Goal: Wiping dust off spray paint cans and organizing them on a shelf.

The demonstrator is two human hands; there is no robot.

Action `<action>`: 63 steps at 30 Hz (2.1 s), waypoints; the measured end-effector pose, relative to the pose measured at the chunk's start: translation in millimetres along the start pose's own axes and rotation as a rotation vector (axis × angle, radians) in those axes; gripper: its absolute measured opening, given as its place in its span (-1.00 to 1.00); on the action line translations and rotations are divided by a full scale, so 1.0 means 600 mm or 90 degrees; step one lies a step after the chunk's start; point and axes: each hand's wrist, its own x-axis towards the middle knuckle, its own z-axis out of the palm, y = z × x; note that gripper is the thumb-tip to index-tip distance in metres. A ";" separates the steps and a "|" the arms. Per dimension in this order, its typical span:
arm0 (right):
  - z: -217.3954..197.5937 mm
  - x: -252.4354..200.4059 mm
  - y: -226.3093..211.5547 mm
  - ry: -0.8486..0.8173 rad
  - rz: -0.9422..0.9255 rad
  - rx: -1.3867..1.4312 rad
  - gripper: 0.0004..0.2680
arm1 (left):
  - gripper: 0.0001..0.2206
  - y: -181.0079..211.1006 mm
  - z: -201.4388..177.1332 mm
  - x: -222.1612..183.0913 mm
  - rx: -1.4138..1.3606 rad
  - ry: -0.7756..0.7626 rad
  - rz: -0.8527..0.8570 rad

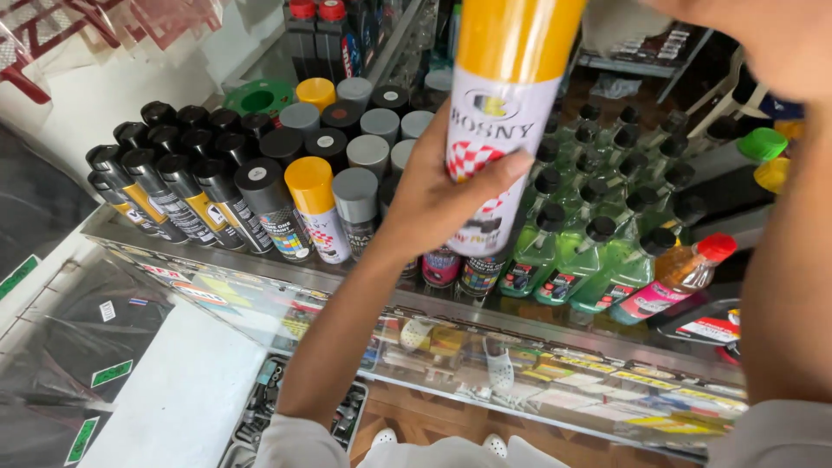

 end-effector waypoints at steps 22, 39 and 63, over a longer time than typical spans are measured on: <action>0.230 -0.183 -0.665 0.177 0.256 0.571 -0.28 | -0.55 -0.053 0.001 -0.286 -0.143 0.108 -0.321; 0.164 -0.377 -0.633 0.052 0.229 0.859 -0.16 | -0.55 -0.050 0.211 -0.389 -0.118 0.271 -0.413; 0.149 -0.462 -0.565 0.100 0.062 0.522 -0.33 | -0.40 -0.082 0.320 -0.389 -0.188 0.397 -0.613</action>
